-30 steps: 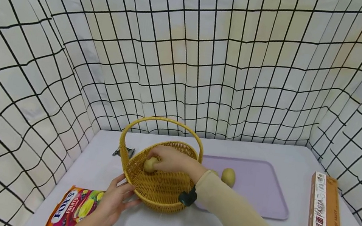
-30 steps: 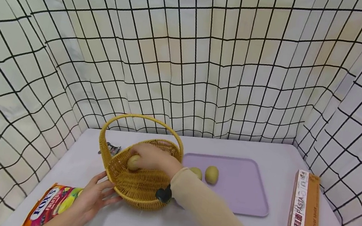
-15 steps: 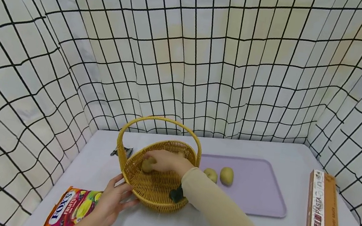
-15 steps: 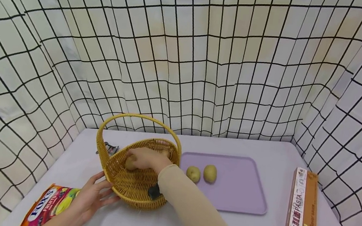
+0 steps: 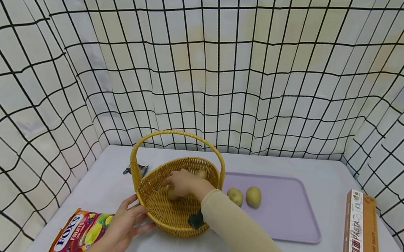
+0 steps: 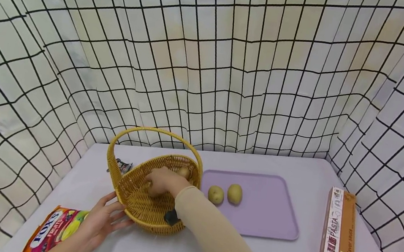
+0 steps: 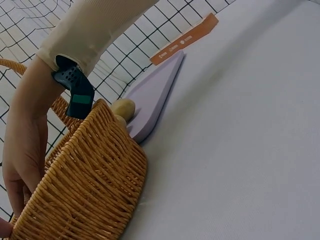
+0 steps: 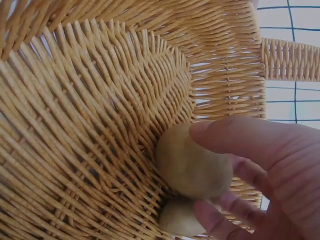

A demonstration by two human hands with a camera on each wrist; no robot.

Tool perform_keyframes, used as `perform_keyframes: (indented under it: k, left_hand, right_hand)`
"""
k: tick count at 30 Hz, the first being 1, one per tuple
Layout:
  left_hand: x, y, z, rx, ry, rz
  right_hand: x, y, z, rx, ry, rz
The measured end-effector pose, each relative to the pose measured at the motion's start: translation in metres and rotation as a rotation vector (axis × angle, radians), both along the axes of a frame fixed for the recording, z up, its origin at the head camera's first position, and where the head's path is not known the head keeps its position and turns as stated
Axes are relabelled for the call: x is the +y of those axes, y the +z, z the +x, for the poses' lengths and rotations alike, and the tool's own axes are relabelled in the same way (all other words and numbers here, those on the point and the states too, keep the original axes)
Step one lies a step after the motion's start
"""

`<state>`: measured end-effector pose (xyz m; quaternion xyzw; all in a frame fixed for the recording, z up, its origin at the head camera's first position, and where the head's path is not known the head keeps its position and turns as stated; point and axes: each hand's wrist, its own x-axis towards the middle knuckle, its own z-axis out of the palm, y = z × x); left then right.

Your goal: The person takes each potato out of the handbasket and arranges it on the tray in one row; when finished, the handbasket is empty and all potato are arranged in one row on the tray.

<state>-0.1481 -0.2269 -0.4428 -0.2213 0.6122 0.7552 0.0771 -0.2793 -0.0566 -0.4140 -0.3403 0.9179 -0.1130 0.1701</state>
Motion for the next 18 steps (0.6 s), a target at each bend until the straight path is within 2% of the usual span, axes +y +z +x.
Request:
perform_keyframes:
  k: [2,4,10,15,18]
  left_hand:
    - [0.001,0.0,0.001,-0.001,0.0,-0.002]
    - [0.001,-0.001,0.001,-0.001,0.003,-0.006]
    - [0.001,0.0,0.002,0.004,-0.002,-0.013]
    - [0.001,0.001,0.002,0.005,0.001,-0.016]
    - [0.002,0.001,0.001,0.002,0.002,-0.013]
  right_hand:
    - [0.002,0.0,0.001,0.005,-0.028,0.038]
    - [0.005,0.0,0.002,-0.004,-0.016,0.051]
    - [0.019,0.005,0.006,-0.121,0.059,0.095]
    - [0.029,0.008,0.011,-0.21,0.043,0.087]
    - [0.033,0.01,0.011,-0.254,0.049,0.119]
